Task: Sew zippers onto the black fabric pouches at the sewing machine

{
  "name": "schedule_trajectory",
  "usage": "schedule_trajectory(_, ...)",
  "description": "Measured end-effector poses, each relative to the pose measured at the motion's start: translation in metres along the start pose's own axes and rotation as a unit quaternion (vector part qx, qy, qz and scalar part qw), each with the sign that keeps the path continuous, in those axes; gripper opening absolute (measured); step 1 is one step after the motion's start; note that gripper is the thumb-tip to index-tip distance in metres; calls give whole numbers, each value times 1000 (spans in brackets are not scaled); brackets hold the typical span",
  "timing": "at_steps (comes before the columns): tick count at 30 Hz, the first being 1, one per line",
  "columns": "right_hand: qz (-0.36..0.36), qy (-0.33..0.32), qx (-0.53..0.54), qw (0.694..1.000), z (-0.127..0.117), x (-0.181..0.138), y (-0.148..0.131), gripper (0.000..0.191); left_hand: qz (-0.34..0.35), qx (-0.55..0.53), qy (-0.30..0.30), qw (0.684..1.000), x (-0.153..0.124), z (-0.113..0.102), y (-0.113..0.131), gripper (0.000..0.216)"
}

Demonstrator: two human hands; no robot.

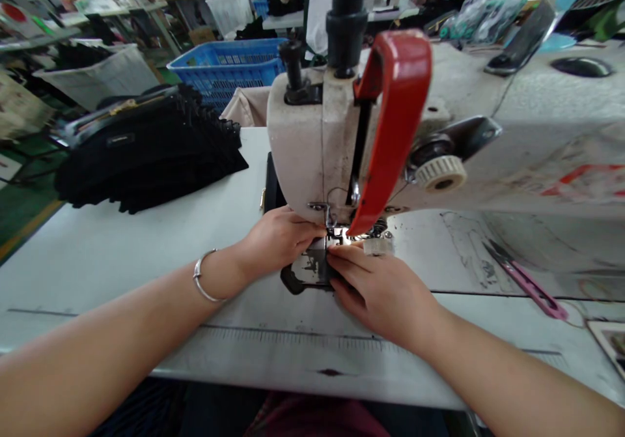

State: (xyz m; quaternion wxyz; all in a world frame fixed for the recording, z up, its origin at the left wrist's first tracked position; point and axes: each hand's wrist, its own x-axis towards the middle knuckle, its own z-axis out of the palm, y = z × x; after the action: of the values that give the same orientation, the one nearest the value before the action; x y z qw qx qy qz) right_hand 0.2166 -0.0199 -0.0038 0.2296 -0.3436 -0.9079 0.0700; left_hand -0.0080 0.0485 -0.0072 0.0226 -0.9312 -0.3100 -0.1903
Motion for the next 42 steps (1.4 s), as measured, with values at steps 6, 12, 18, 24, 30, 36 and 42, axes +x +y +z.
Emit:
schedule_trajectory(6, 1, 3, 4, 1000, 0, 1, 0, 24, -26, 5, -12, 1000, 3, -4, 7, 26)
schedule_trajectory(12, -13, 24, 6, 1000, -2, -2, 2, 22, -119, -65, -81, 987, 4, -27, 37, 23)
schedule_trajectory(18, -19, 22, 15, 999, -4, -10, 5, 26, -73, -57, -52, 994, -16, -26, 49, 27)
schedule_trajectory(24, -43, 25, 19, 999, -8, -11, 1, 31, 31, -10, -60, 998, -23, -22, 50, 35)
schedule_trajectory(30, -34, 27, 19, 999, -8, -8, 0, 33, 72, 18, -71, 995, -12, -25, 39, 33)
schedule_trajectory(36, -16, 28, 37, 999, -7, -9, 7, 24, 2, -37, -111, 993, -21, -44, 70, 42)
schedule_trajectory(42, -18, 9, 43, 999, -7, -10, 12, 32, -99, -58, -55, 992, -36, -41, 97, 24)
